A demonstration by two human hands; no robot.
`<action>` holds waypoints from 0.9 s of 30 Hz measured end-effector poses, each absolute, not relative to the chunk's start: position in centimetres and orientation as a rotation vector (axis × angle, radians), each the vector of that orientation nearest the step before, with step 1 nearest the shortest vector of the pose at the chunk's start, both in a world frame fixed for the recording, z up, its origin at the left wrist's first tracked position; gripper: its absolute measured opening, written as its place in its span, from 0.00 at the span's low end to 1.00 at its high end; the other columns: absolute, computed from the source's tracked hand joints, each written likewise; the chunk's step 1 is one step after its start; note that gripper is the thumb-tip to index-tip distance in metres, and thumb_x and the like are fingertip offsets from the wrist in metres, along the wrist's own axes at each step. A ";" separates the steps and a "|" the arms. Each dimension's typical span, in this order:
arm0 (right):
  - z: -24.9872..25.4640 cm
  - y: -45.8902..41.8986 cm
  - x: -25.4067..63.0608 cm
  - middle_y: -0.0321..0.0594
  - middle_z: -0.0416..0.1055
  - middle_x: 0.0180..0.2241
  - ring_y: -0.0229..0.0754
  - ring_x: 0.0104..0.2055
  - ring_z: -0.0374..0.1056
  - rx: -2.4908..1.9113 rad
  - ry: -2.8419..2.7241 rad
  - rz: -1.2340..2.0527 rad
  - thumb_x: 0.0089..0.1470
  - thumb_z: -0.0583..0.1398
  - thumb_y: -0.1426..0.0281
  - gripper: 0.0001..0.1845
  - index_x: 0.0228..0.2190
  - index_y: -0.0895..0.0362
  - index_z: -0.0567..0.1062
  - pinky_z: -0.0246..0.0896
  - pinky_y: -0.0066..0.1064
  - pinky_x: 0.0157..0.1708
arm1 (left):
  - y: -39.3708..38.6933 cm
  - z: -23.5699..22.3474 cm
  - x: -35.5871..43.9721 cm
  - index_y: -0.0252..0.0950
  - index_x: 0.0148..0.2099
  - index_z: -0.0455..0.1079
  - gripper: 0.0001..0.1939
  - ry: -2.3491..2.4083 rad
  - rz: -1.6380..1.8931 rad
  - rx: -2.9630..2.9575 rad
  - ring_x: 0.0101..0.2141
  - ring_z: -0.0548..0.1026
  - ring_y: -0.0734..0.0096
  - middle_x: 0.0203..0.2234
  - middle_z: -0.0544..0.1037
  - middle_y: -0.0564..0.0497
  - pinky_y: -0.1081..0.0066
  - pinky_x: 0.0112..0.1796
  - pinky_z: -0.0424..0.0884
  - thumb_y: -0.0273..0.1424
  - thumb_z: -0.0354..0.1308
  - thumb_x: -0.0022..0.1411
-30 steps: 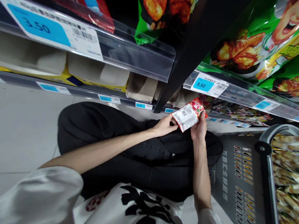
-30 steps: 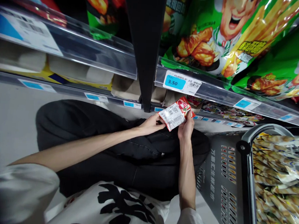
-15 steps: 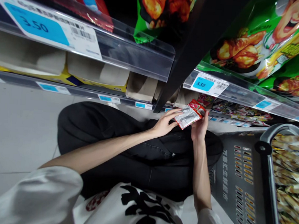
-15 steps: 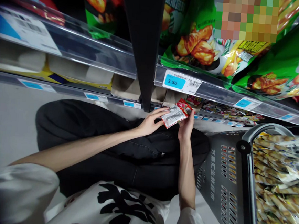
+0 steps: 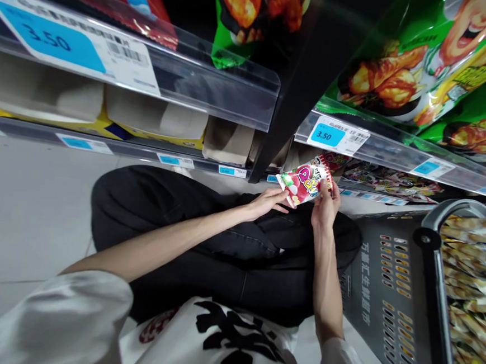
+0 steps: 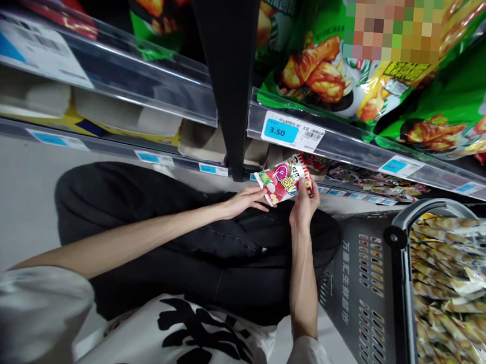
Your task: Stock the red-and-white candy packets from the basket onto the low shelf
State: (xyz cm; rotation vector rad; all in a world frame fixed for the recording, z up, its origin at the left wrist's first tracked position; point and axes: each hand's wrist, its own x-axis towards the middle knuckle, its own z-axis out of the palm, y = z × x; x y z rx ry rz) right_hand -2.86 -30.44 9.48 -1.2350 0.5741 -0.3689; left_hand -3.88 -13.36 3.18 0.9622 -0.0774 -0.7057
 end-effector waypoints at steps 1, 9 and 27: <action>9.5 -30.4 -2.9 0.33 0.79 0.35 0.34 0.34 0.74 -1.237 0.578 -0.376 0.45 0.73 0.66 0.17 0.38 0.53 0.77 0.70 0.23 0.31 | -13.3 3.1 -3.9 0.30 0.44 0.77 0.28 -0.087 -0.716 0.971 0.46 0.81 0.55 0.43 0.83 0.36 0.59 0.44 0.80 0.54 0.62 0.63; 9.4 -30.5 -2.9 0.36 0.79 0.38 0.37 0.37 0.75 -1.226 0.591 -0.350 0.43 0.73 0.65 0.23 0.42 0.53 0.76 0.70 0.25 0.32 | -13.2 3.2 -4.0 0.29 0.41 0.80 0.29 -0.083 -0.696 0.996 0.44 0.81 0.56 0.43 0.83 0.36 0.57 0.45 0.80 0.54 0.64 0.60; 9.8 -29.0 -6.4 0.33 0.78 0.42 0.39 0.45 0.77 -1.098 0.455 -0.064 0.47 0.73 0.58 0.22 0.42 0.50 0.75 0.74 0.40 0.52 | -12.9 5.0 -4.3 0.36 0.36 0.80 0.20 -0.349 -0.230 1.860 0.38 0.82 0.58 0.33 0.84 0.46 0.64 0.45 0.75 0.39 0.51 0.72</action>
